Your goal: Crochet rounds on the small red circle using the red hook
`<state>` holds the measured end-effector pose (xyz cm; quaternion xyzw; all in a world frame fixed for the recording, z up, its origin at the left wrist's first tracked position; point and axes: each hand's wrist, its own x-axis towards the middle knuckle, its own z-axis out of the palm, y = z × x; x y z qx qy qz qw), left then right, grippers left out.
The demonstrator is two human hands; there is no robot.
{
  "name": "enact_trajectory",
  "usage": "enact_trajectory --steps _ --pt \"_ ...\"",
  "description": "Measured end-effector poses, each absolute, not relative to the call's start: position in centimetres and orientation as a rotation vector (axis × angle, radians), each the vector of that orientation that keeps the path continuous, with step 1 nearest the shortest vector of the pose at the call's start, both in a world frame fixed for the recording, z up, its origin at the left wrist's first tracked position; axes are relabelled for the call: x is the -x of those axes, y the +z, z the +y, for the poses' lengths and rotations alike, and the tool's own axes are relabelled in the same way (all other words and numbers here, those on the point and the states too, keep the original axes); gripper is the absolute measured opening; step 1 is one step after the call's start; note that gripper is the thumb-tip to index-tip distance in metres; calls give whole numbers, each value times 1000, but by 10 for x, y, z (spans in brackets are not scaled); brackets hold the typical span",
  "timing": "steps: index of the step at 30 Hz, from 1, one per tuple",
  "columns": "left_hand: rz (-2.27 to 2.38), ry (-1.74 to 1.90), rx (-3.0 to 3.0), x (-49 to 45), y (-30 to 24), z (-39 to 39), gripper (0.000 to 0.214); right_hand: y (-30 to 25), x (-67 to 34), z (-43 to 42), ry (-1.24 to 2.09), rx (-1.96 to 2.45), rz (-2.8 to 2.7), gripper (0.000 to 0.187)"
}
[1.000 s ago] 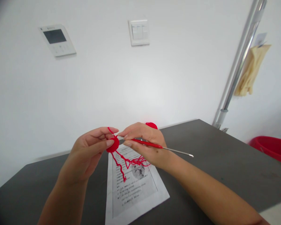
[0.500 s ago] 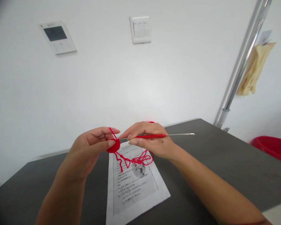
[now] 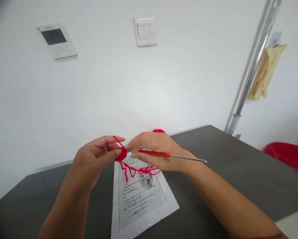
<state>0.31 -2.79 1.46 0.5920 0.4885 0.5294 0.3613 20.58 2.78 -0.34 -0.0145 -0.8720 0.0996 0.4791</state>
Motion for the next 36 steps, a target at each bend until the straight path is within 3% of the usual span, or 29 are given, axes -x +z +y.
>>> enact_trajectory --steps 16,21,36 --pt "1421 1511 -1763 -10 14 -39 22 -20 -187 29 -161 -69 -1991 10" --pt "1414 1515 -1812 -18 12 -42 24 -27 -182 28 -110 32 -1903 11" --pt "735 1526 -997 -39 -10 -12 33 -53 -173 51 -79 91 -1706 9"
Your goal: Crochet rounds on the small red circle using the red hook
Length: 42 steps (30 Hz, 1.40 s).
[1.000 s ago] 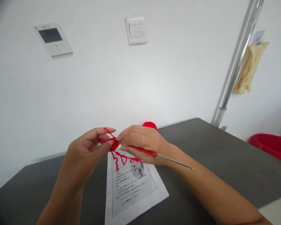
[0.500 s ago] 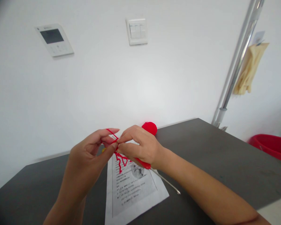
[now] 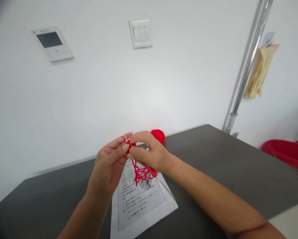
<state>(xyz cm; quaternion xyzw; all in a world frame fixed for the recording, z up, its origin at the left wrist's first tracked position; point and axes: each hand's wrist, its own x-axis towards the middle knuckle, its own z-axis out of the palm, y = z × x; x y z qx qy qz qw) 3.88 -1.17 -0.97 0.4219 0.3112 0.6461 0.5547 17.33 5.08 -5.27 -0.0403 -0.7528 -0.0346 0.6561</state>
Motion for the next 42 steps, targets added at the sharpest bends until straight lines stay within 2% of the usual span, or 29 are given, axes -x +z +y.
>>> enact_trajectory --steps 6,11,16,20,22,25,28,30,33,36,38,40,42 --pt "1134 1698 -1538 -24 -17 -6 33 -48 -168 43 -220 238 -1739 5" --pt "1387 1710 -2062 -4 -13 2 21 -30 -176 31 -4 248 -1808 3" --pt "1422 1639 -2377 4 -14 11 22 -25 -182 28 67 357 -1921 7" --pt "1349 1597 -2371 4 -19 17 21 -15 -189 22 159 458 -2008 13" --pt "1329 1586 -2332 3 -20 17 20 -10 -192 19 304 507 -1989 16" --pt "1314 1585 -2231 1 -19 17 17 -9 -193 22 722 569 -1798 16" --pt "1218 1519 -1884 2 -15 14 17 -15 -188 30 1189 476 -1498 22" --pt "1095 1370 -1632 4 -11 12 18 -21 -183 35 1302 380 -1413 24" --pt "927 1171 -1436 7 -4 8 20 -27 -180 37 1071 278 -1549 16" --pt "849 1107 -1348 10 1 5 21 -29 -182 37 514 128 -1807 4" --pt "834 1103 -1316 11 2 3 23 -28 -184 38 178 24 -1906 5" --pt "847 1107 -1326 12 3 2 24 -27 -185 40 8 -29 -1930 5" --pt "892 1122 -1393 13 3 2 22 -27 -185 39 -21 -7 -1921 4"
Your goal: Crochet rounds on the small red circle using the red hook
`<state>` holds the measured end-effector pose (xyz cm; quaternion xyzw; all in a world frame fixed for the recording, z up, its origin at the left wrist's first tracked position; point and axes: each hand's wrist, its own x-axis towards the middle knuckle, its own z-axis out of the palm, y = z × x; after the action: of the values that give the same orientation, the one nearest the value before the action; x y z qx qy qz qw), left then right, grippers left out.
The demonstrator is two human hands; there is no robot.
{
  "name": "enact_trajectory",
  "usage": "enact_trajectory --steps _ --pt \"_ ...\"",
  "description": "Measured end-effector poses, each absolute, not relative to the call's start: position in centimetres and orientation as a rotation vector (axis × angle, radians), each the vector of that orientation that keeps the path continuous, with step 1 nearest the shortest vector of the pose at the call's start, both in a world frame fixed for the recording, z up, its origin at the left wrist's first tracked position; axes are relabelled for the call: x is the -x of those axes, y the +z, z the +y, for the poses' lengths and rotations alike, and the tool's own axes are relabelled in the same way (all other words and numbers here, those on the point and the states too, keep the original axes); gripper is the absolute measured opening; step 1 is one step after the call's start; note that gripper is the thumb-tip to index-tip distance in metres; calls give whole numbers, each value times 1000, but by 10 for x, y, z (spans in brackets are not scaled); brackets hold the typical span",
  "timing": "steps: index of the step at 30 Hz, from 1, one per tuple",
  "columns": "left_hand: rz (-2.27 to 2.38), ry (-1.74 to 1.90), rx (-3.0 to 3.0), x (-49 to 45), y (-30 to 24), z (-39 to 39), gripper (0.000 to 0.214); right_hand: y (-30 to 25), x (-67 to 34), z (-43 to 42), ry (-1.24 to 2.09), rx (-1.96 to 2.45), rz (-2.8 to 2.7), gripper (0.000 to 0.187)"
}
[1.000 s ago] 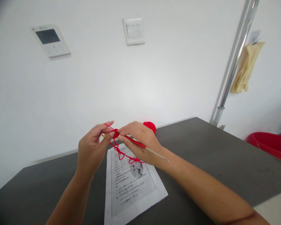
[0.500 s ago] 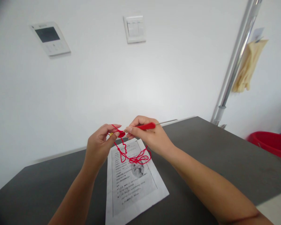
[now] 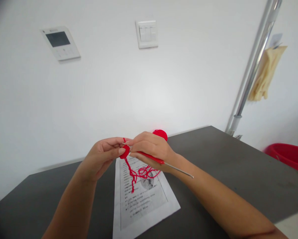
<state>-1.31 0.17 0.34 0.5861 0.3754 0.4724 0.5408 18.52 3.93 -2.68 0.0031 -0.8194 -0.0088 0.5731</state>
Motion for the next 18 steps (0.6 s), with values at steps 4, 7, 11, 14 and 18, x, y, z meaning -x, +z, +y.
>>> enact_trajectory --steps 4,7,11,14,18 --pt "1056 1155 -1666 15 3 3 19 -26 -185 33 77 108 -1879 7" --pt "972 1190 -1569 11 1 3 21 -25 -185 31 84 106 -1859 8" --pt "840 1256 -1336 5 -1 1 32 -24 -183 33 -73 58 -1858 4" --pt "846 1250 -1355 4 0 -1 32 -23 -182 34 -135 -17 -1862 2" --pt "845 1191 -1415 9 1 -2 29 -22 -186 32 -44 -108 -1987 13"
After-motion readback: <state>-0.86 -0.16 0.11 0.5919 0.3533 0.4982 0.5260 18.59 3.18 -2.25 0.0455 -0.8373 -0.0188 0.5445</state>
